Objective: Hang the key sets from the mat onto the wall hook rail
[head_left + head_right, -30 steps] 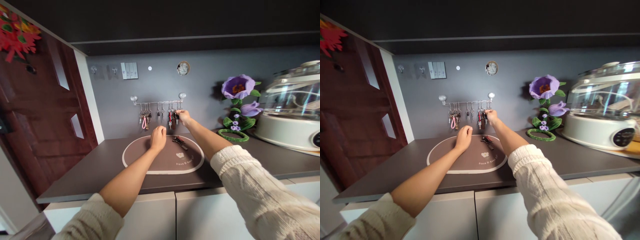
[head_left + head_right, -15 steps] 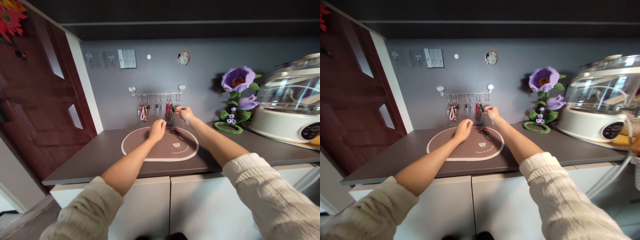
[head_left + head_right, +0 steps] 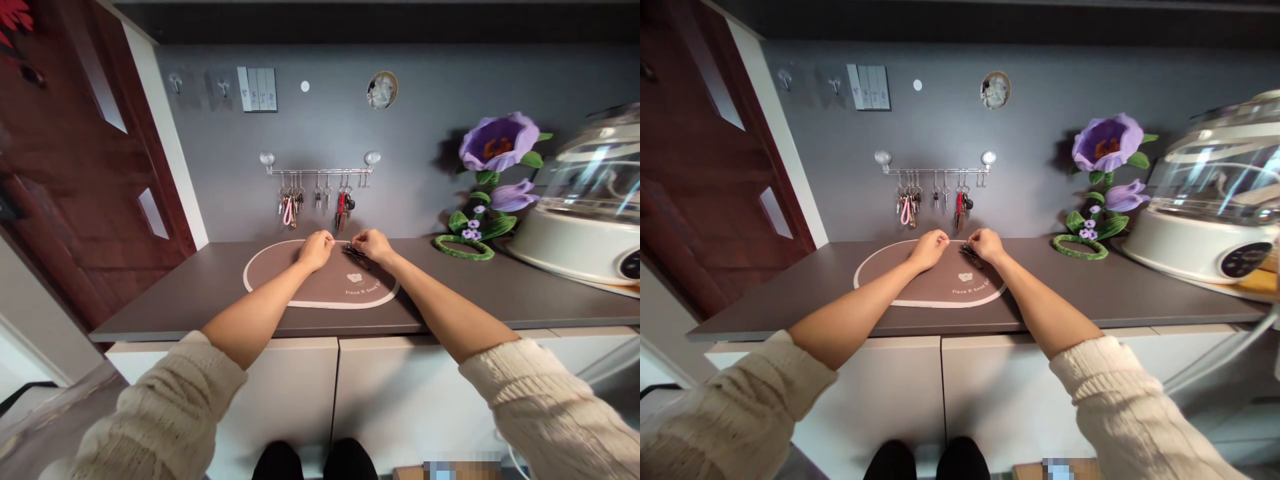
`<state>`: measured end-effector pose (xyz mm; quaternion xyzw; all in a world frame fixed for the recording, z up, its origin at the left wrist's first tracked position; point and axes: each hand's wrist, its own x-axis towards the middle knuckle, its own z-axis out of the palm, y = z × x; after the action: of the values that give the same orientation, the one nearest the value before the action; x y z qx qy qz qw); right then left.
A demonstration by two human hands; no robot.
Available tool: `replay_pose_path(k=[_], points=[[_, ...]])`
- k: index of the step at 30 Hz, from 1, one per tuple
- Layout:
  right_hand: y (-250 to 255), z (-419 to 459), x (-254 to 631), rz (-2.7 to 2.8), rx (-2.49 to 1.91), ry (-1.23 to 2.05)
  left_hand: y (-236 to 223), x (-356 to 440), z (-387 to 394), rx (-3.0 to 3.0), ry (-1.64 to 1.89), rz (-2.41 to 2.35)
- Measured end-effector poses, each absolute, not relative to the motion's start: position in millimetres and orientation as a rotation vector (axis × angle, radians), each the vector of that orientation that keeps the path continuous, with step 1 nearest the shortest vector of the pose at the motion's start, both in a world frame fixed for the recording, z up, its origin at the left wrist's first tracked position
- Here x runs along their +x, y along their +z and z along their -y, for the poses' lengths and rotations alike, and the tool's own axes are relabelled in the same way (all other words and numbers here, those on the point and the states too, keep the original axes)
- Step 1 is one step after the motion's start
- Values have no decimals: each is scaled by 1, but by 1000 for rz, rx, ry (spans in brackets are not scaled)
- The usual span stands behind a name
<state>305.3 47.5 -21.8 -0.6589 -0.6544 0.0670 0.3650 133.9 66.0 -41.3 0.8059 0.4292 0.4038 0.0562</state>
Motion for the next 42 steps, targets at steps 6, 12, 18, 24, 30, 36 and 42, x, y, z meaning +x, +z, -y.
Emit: replay_pose_path(k=[6,12,18,24,30,36,42], points=[[-26,-52,303,1737,-1764,75,-43,132,-69,2376,1167,-1397],[-31,-55,296,1735,-1757,85,-43,133,-68,2339,1160,-1430],[-28,-53,290,1745,-1763,92,-44,133,-71,2321,1152,-1419],[-28,-55,293,1774,-1710,238,-45,133,-73,2310,1187,-1415],[-26,-52,293,1751,-1556,311,-44,133,-72,2308,1189,-1404],[-23,-51,293,1707,-1423,357,-44,134,-71,2317,1255,-1344],[-23,-52,294,1515,-1218,689,-42,136,-69,2324,1337,-1244]])
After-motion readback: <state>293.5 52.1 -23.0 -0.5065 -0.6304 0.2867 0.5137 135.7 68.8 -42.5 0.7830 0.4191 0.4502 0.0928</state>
